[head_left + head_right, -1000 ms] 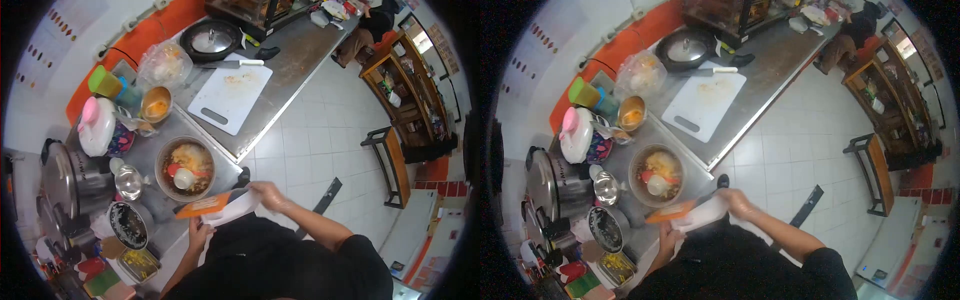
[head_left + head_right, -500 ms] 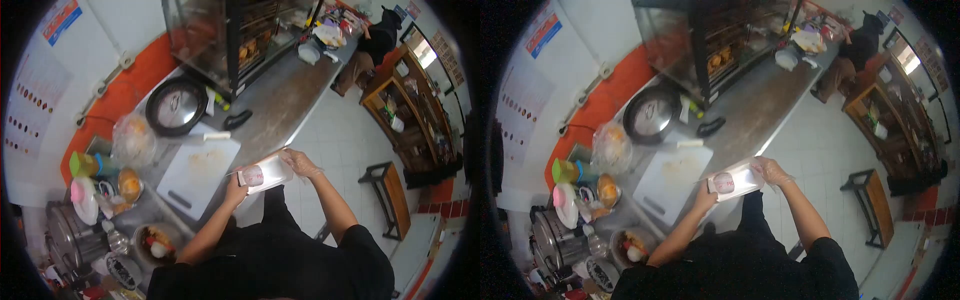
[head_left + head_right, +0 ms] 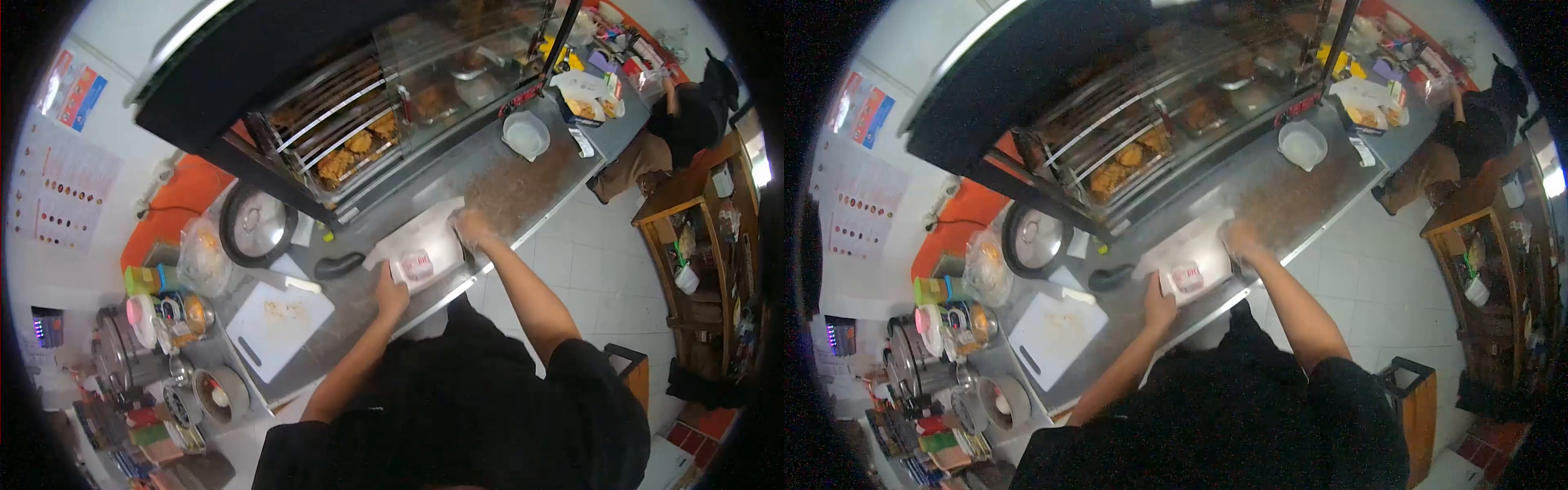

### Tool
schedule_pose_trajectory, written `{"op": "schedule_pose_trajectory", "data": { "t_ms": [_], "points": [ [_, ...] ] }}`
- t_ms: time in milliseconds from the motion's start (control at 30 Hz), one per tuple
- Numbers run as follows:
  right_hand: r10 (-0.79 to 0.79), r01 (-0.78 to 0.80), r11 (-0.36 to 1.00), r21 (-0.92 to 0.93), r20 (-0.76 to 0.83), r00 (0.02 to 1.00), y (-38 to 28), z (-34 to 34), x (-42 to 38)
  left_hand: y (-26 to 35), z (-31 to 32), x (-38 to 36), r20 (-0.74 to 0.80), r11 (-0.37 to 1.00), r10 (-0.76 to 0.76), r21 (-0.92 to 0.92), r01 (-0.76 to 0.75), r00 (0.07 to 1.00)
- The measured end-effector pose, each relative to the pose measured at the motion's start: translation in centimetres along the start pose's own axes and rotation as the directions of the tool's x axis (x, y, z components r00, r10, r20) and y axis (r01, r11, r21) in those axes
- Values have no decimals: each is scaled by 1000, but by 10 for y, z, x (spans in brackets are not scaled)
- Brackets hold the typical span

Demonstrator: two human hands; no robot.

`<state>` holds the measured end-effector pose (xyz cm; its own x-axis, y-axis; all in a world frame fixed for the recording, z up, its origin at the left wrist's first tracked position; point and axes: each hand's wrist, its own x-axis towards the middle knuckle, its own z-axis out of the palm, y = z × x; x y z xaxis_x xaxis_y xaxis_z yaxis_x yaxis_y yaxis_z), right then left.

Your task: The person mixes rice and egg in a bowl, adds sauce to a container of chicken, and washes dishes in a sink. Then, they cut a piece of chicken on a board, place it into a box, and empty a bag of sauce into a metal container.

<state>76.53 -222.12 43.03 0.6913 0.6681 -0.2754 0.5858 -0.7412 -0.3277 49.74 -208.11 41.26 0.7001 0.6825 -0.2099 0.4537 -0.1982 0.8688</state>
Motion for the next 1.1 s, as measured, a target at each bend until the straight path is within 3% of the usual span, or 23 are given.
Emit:
{"op": "schedule_pose_trajectory", "data": {
  "t_ms": [67,133,233,433,533,600,633,667,700,733,767,800,867,933,1100],
  "points": [
    [-52,41,995,-92,-123,991,9,-15,11,33,16,5,-62,992,107,73,-102,992],
    [-9,8,1000,-26,-39,999,23,-21,26,51,36,7,-101,986,133,113,-121,986],
    [-87,82,992,-99,-43,995,40,-36,36,60,63,13,-129,985,141,116,-126,982],
    [-87,97,970,-223,57,995,70,-25,21,73,93,19,-200,992,104,87,-88,974],
    [-46,29,966,-258,-62,997,99,3,24,81,95,24,-200,989,113,116,-91,973],
    [-49,34,978,-208,-67,997,37,-84,-9,82,95,31,-167,988,105,127,-84,980],
    [-50,37,983,-182,-69,996,4,-129,-27,85,94,37,-129,994,108,13,-107,986],
    [-188,181,981,-77,-107,976,-31,-165,-34,88,95,41,-93,987,113,-103,-122,989],
    [-508,562,823,77,-340,791,-64,-193,-38,90,93,40,-55,968,121,-217,-130,991],
    [-558,721,680,134,-543,627,-106,-214,-41,88,89,35,-65,965,128,-221,-139,990],
    [-630,801,598,-40,-641,438,-139,-227,-29,87,85,33,-75,963,141,-222,-154,987],
    [-654,852,468,-234,-740,156,-175,-238,0,89,78,32,-86,959,159,-223,-175,984],
    [-672,839,532,-113,-660,337,-233,-287,-10,90,53,20,-131,956,161,-227,-188,978],
    [-677,783,610,-123,-594,435,-263,-300,9,76,27,5,-189,933,159,-292,-210,969],
    [-682,674,695,-251,-528,507,-284,-300,68,35,-55,-43,-387,902,-24,-407,-147,922]
  ]
}}
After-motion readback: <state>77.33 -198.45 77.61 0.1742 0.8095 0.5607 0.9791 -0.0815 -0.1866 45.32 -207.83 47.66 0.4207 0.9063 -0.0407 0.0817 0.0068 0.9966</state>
